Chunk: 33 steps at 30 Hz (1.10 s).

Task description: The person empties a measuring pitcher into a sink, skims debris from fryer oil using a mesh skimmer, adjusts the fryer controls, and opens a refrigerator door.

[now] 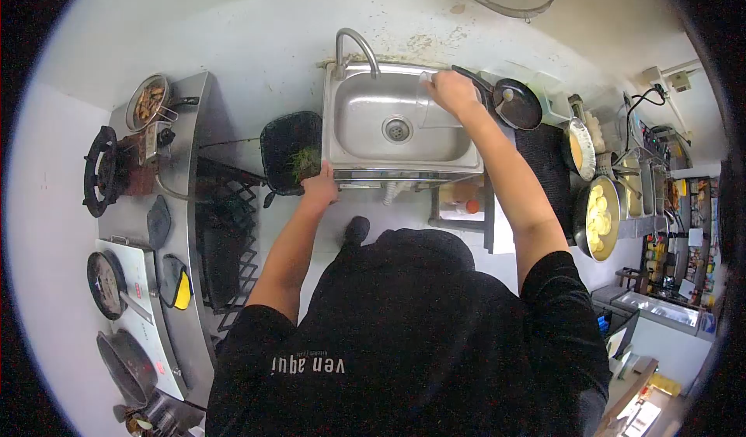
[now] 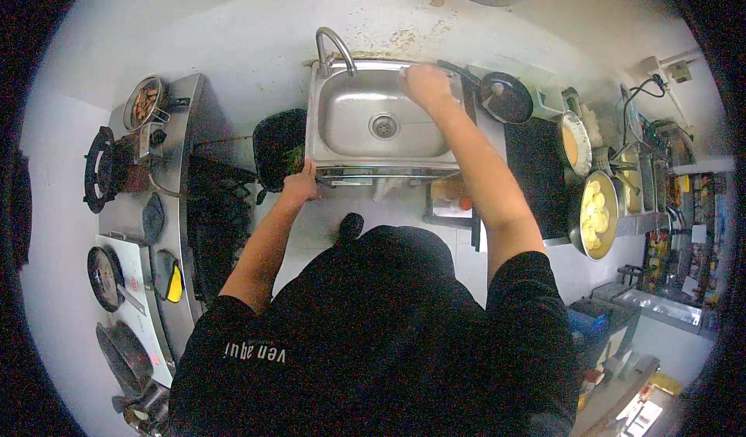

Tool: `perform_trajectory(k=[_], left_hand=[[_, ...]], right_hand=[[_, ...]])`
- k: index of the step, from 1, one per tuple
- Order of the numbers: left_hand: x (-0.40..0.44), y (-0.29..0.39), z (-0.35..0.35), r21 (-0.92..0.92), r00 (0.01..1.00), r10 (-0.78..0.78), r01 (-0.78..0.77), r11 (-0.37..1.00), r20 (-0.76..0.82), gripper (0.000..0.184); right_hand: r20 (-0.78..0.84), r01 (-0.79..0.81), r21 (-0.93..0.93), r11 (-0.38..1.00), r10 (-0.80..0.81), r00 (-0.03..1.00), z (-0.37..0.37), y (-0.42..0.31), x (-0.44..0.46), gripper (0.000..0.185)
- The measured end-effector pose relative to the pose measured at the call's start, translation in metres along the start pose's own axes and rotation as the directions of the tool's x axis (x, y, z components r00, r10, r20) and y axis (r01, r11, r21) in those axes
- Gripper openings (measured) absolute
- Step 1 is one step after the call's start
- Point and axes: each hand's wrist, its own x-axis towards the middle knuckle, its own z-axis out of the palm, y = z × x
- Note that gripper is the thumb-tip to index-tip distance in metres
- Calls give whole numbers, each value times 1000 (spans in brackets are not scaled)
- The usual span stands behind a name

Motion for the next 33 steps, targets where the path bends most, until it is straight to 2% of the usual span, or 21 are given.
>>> perform_trajectory(k=[5, 8, 10, 12, 18, 22, 24, 25, 26, 27, 28, 29, 30, 31, 32, 33], left_hand=[[2, 1, -2, -1, 1000, -5, 5, 1000, 17, 91], [-2, 3, -10, 28, 995, -15, 12, 1000, 94, 88], [-4, 4, -11, -8, 996, -14, 15, 1000, 87, 87], [-8, 4, -13, -4, 997, -4, 4, 1000, 75, 85], [3, -1, 5, -38, 1000, -12, 11, 999, -17, 82], [1, -2, 4, -53, 1000, -19, 18, 998, -17, 85], [-1, -3, 0, -32, 1000, -12, 12, 999, 5, 88], [0, -2, -2, -20, 999, -23, 23, 1000, 34, 92], [0, -2, -4, -2, 1000, 3, -3, 1000, 24, 92], [-2, -2, -5, 15, 999, 5, -6, 1000, 47, 96], [-2, -2, -8, 33, 998, 1, -3, 999, 71, 100], [-2, 1, -12, 52, 998, 13, -17, 999, 65, 100], [-2, 1, -15, 71, 994, 4, -11, 997, 105, 103], [-2, -1, -17, 89, 989, -9, -4, 996, 146, 106], [-3, -1, -19, 104, 990, -4, -11, 994, 142, 106], [-3, -2, -21, 122, 988, 10, -29, 992, 153, 106]], right_hand=[[16, 58, -88, 994, -57, 998, -3, -8, 1, 34], [-34, 105, -136, 985, -111, 993, 19, 1, 8, 33], [-78, 129, -162, 978, -143, 987, 22, 0, 10, 37], [-69, 140, -216, 966, -158, 985, 23, -3, 7, 21], [-31, 223, -240, 945, -236, 971, 9, -17, -8, 20], [-114, 238, -240, 941, -271, 956, 7, -4, -20, 24], [-152, 22, 2, 1000, -21, 988, -2, 14, -33, 32], [-162, -8, -8, 1000, 7, 987, 4, 35, -39, 32], [-259, -116, 198, 973, 166, 952, 17, 62, -47, 36], [-323, -188, 405, 895, 332, 886, 24, 88, -59, 42], [-305, -242, 561, 791, 470, 829, 22, 108, -79, 47], [-158, -405, 653, 639, 639, 753, 29, 137, -92, 49], [-176, -375, 731, 570, 689, 703, 52, 178, -107, 49], [-145, -238, 879, 413, 708, 692, 46, 190, -134, 47], [-165, -229, 899, 372, 774, 611, 71, 228, -148, 46], [-104, -212, 944, 253, 836, 539, 47, 217, -173, 46]])
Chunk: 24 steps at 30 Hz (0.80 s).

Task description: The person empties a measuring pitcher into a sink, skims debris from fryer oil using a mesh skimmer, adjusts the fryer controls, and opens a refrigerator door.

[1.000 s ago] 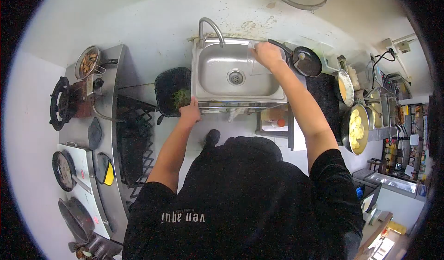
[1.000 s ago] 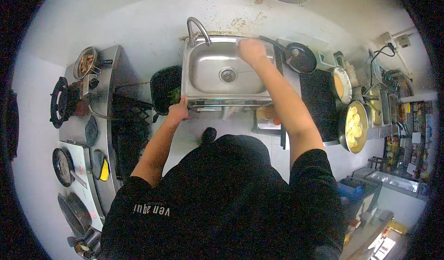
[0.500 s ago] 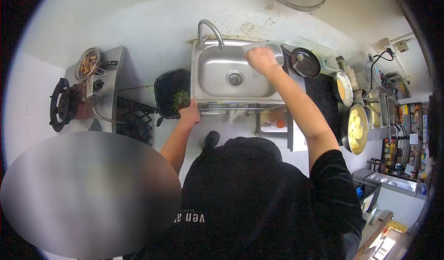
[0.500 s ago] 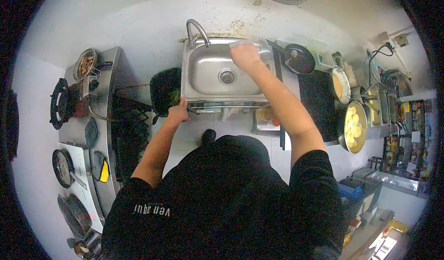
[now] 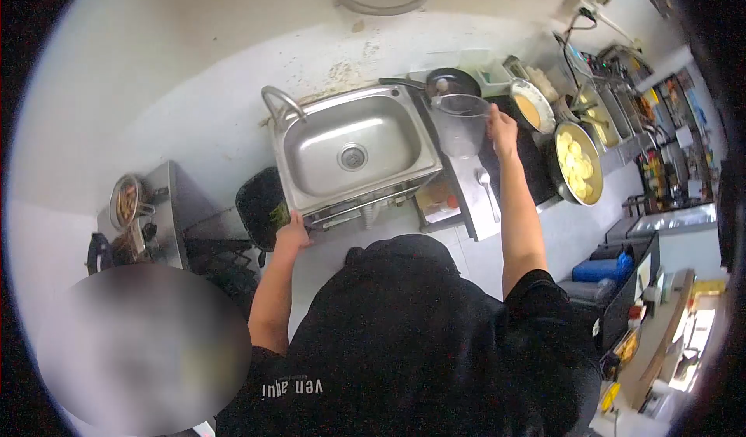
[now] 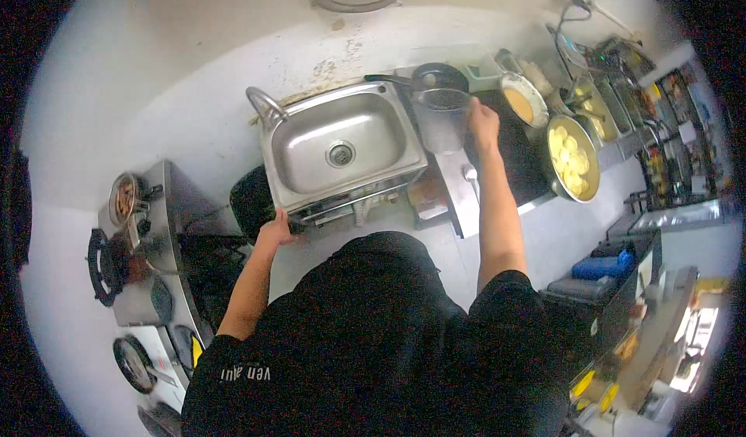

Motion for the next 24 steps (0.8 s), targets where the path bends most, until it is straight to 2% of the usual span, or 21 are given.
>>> perform_trajectory(k=[2, 4, 5, 6, 8, 9, 10, 11, 13, 14, 15, 16, 17, 18, 19, 20, 21, 23, 24], left_hand=[[2, 3, -6, 53, 999, 40, -40, 998, 2, 107], [6, 9, -11, 121, 998, -19, 10, 993, 67, 107], [7, 13, -12, 151, 998, 2, -11, 989, 58, 107], [6, 16, -12, 166, 999, -14, 6, 986, 44, 101], [1, 19, -16, 202, 1000, -20, 14, 979, 24, 95], [-6, 22, -20, 234, 999, 39, -42, 971, 20, 86], [-10, 24, -22, 266, 995, 95, -97, 959, 18, 78], [-8, 23, -20, 294, 995, 104, -103, 950, 14, 78], [8, 25, -24, 352, 987, 155, -157, 923, 33, 61], [6, 33, -38, 383, 987, 160, -160, 910, 31, 61], [-7, 46, -53, 335, 988, 151, -153, 930, 34, 57], [-12, 60, -64, 288, 989, 145, -151, 946, 41, 53], [-8, 72, -68, 324, 986, 154, -165, 932, 58, 53], [-3, 88, -71, 346, 965, 259, -256, 903, 38, 50], [0, 107, -73, 363, 931, 364, -347, 865, 22, 48], [2, 133, -78, 395, 906, 418, -410, 822, 69, 48], [2, 162, -82, 421, 876, 468, -471, 775, 119, 48], [-4, 222, -81, 449, 792, 584, -593, 668, 177, 50], [-39, 257, -88, 452, 780, 603, -603, 657, 165, 50]], right_hand=[[-121, 9, -69, 998, -18, 993, -41, 21, -1, 46], [-218, 88, 97, 991, -65, 974, -59, 54, -7, 45], [-253, 57, 23, 998, -49, 966, -67, 69, -12, 46], [-147, -64, 1, 998, 64, 987, -79, 83, -17, 46], [-196, -115, 35, 993, 119, 973, -89, 117, -22, 50], [-219, -120, 45, 992, 127, 967, -96, 116, -25, 50], [-190, -155, -258, 954, 107, 976, -102, 105, -31, 52], [-156, -175, -534, 828, 106, 982, -107, 88, -39, 55], [-37, -127, -620, 774, 133, 990, -106, -24, -80, 57], [138, 0, -596, 803, 103, 985, -106, -87, -102, 57], [269, 144, -530, 836, 4, 963, -104, -143, -131, 55], [393, 226, -555, 801, 13, 919, -104, -193, -159, 48], [518, 242, -507, 827, 68, 853, -102, -251, -191, 43], [692, 469, -488, 737, -2, 722, -107, -283, -216, 39], [829, 669, -392, 632, -71, 554, -111, -314, -241, 34], [886, 794, -317, 519, -137, 443, -114, -332, -261, 33], [901, 852, -298, 430, -169, 400, -116, -337, -281, 32], [868, 865, -408, 294, -170, 467, -124, -342, -310, 30], [840, 846, -475, 241, -163, 518, -132, -342, -323, 29]])
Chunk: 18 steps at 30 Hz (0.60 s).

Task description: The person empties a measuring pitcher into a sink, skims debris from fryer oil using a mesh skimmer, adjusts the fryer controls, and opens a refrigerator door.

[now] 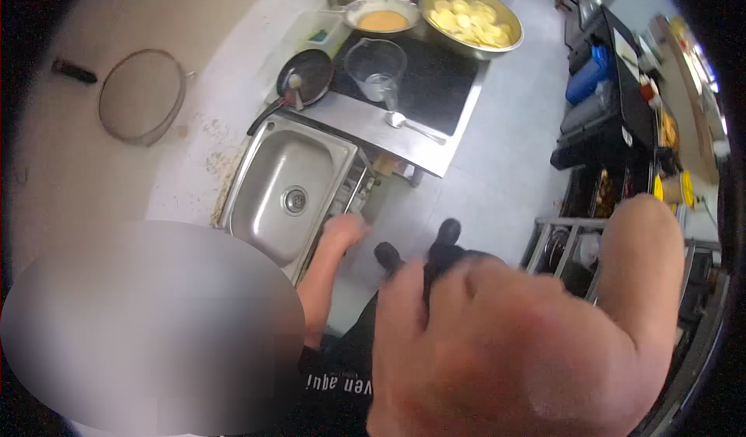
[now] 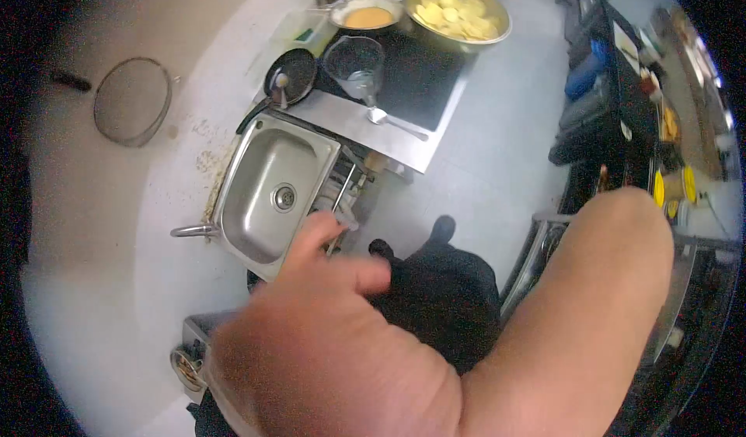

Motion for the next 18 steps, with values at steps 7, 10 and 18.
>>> perform_trajectory(k=[7, 10, 18], left_hand=[[87, 167, -30, 199, 743, 465, -424, 884, -481, 54], [106, 281, -64, 183, 816, 423, -381, 906, -395, 64], [177, 412, -101, 187, 815, 378, -329, 926, -439, 75]], right_hand=[[-51, -422, -205, 883, 421, 906, 2, 0, -120, 25], [-51, -551, -254, 795, 557, 829, 9, 21, -189, 26], [-76, -809, -248, 533, 822, 565, 19, 151, -329, 32]])
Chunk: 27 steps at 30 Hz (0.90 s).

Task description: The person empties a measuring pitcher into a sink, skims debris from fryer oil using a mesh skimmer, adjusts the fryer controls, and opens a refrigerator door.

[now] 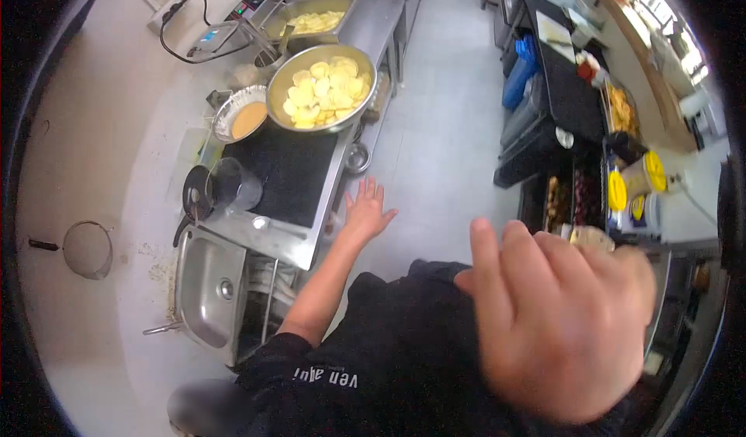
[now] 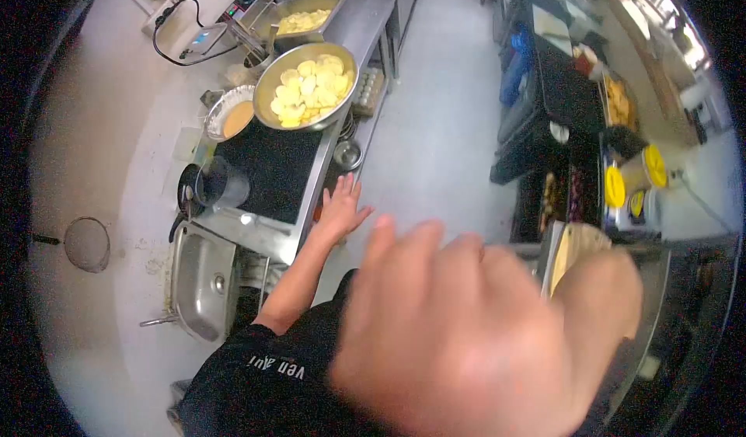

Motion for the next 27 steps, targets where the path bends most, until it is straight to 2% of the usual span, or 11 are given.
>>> perform_trajectory(k=[3, 6, 7, 9, 14, 16, 17, 19, 21, 25, 27], left_hand=[[20, 30, -24, -141, 1000, -1, 4, 990, 26, 78], [56, 20, -38, -142, 999, -39, 33, 989, -35, 79], [71, 10, -40, -174, 994, -57, 39, 984, -98, 78], [96, 1, -47, -220, 952, -82, 16, 975, -296, 73], [187, -19, -99, -502, 843, -235, -47, 864, -484, 58], [229, -34, -120, -518, 592, -392, -50, 854, -704, 54], [247, -44, -129, -543, 581, -427, -31, 839, -693, 54], [289, -83, -160, -584, 289, -540, -93, 806, -791, 67], [315, -112, -197, -420, 82, -426, 81, 904, -901, 72], [349, -190, -236, -509, -348, -399, 325, 797, -848, 84], [367, -257, -210, -594, -291, -518, 392, 702, -804, 75]], right_hand=[[-48, 41, 197, 979, -32, 998, 68, 89, 51, 31], [19, -69, 144, 987, 67, 998, 155, 126, 92, 33], [182, -55, 146, 988, 28, 983, 175, 132, 108, 47], [235, 82, 387, 918, -184, 954, 212, 143, 139, 48], [136, 271, 664, 697, -469, 873, 259, 184, 228, 46], [179, 197, 675, 711, -417, 891, 275, 216, 262, 48], [209, 168, 643, 748, -383, 900, 282, 235, 277, 50], [220, 179, 618, 766, -387, 895, 303, 275, 302, 51], [230, 133, 615, 777, -339, 912, 314, 309, 328, 52], [274, 17, 686, 727, -281, 920, 337, 357, 375, 53], [315, 2, 739, 674, -348, 883, 357, 381, 399, 55]])
